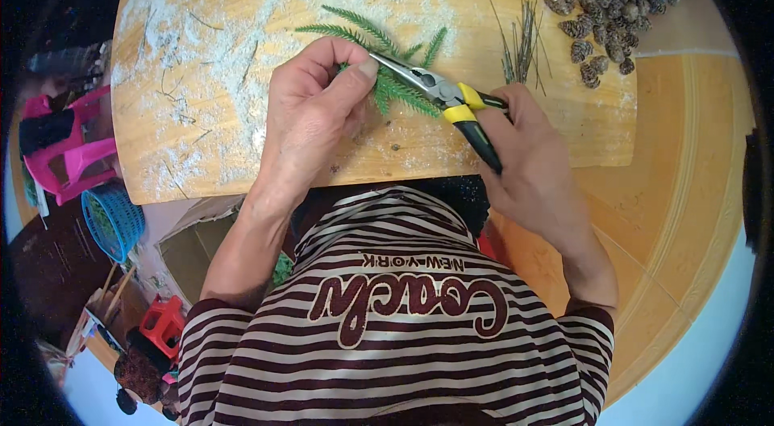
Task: Assembling artificial pine branches with pine cones using wire and pliers.
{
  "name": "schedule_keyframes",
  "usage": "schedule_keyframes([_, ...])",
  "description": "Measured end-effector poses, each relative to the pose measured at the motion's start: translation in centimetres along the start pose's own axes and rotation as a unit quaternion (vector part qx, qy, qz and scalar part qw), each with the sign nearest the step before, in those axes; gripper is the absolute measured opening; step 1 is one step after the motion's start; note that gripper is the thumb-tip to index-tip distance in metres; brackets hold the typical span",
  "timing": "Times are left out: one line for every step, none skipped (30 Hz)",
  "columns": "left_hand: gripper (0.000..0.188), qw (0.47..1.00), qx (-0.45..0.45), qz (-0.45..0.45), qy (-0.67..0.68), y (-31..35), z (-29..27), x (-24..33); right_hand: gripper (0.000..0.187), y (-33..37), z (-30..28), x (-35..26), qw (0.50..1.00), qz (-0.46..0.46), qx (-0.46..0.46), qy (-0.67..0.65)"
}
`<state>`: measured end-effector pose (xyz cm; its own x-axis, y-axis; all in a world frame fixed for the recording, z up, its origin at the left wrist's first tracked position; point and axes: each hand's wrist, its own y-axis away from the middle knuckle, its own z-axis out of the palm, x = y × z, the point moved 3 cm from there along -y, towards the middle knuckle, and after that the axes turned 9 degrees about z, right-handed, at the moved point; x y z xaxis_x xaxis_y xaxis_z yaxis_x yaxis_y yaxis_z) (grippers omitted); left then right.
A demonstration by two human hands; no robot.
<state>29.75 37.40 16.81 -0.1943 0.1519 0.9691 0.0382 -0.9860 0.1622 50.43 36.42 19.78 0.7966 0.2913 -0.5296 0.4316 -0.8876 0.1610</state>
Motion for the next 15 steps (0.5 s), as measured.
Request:
schedule_keyframes([0.006, 1.000, 0.008, -0.017, 0.016, -0.2, 0.1, 0.0, 0.031, -0.1, 0.2, -0.2, 0.997, 0.007, 0.007, 0.070])
schedule_keyframes([0.006, 1.000, 0.004, -0.014, 0.014, -0.3, 0.2, 0.2, 0.029, -0.2, 0.2, -0.3, 0.990, 0.014, 0.015, 0.140])
schedule_keyframes([0.006, 0.999, 0.013, -0.023, 0.023, -0.4, 0.2, 0.2, 0.029, -0.2, 0.1, -0.4, 0.990, 0.017, 0.020, 0.140])
schedule_keyframes([0.006, 0.999, 0.022, -0.032, 0.031, -0.4, 0.2, 0.2, 0.026, -0.3, -0.2, -0.7, 0.987, 0.002, 0.029, 0.157])
schedule_keyframes([0.005, 0.998, 0.031, -0.040, 0.038, -0.4, 0.2, 0.3, 0.024, -0.4, -0.5, -1.0, 0.984, -0.012, 0.039, 0.174])
schedule_keyframes([0.005, 0.998, 0.026, -0.036, 0.035, -0.4, 0.4, 0.4, 0.022, -0.5, -0.7, -1.2, 0.980, -0.027, 0.049, 0.191])
schedule_keyframes([0.005, 0.998, 0.027, -0.042, 0.031, -0.2, 0.4, 0.5, 0.022, -0.3, -0.8, -1.1, 0.980, -0.024, 0.056, 0.191])
schedule_keyframes([0.005, 0.998, 0.029, -0.044, 0.025, -0.2, 0.4, 0.6, 0.022, -0.2, -0.9, -0.9, 0.982, -0.027, 0.054, 0.180])
schedule_keyframes([0.005, 0.998, 0.031, -0.047, 0.019, -0.1, 0.4, 0.7, 0.021, 0.0, -0.9, -0.7, 0.984, -0.031, 0.052, 0.169])
schedule_keyframes([0.005, 0.999, 0.022, -0.037, 0.013, -0.3, 0.4, 0.8, 0.021, -0.1, -0.9, -0.7, 0.985, -0.032, 0.054, 0.159])
schedule_keyframes([0.005, 0.999, 0.020, -0.043, 0.024, -0.2, 0.4, 0.6, 0.021, -0.1, -1.0, -0.7, 0.985, -0.030, 0.069, 0.158])
schedule_keyframes([0.004, 0.998, 0.017, -0.049, 0.035, -0.3, 0.3, 0.5, 0.021, -0.1, -0.9, -0.7, 0.986, -0.030, 0.057, 0.154])
schedule_keyframes([0.004, 0.997, 0.018, -0.061, 0.049, 0.0, 0.4, 0.3, 0.021, 0.2, -0.8, -0.7, 0.987, -0.031, 0.040, 0.150])
schedule_keyframes([0.004, 0.997, 0.011, -0.058, 0.046, 0.0, 0.5, 0.3, 0.021, 0.5, -0.8, -0.7, 0.988, -0.031, 0.021, 0.147])
schedule_keyframes([0.004, 0.998, 0.001, -0.045, 0.043, 0.0, 0.5, 0.4, 0.021, 0.5, -1.2, -0.5, 0.989, -0.027, 0.026, 0.146])
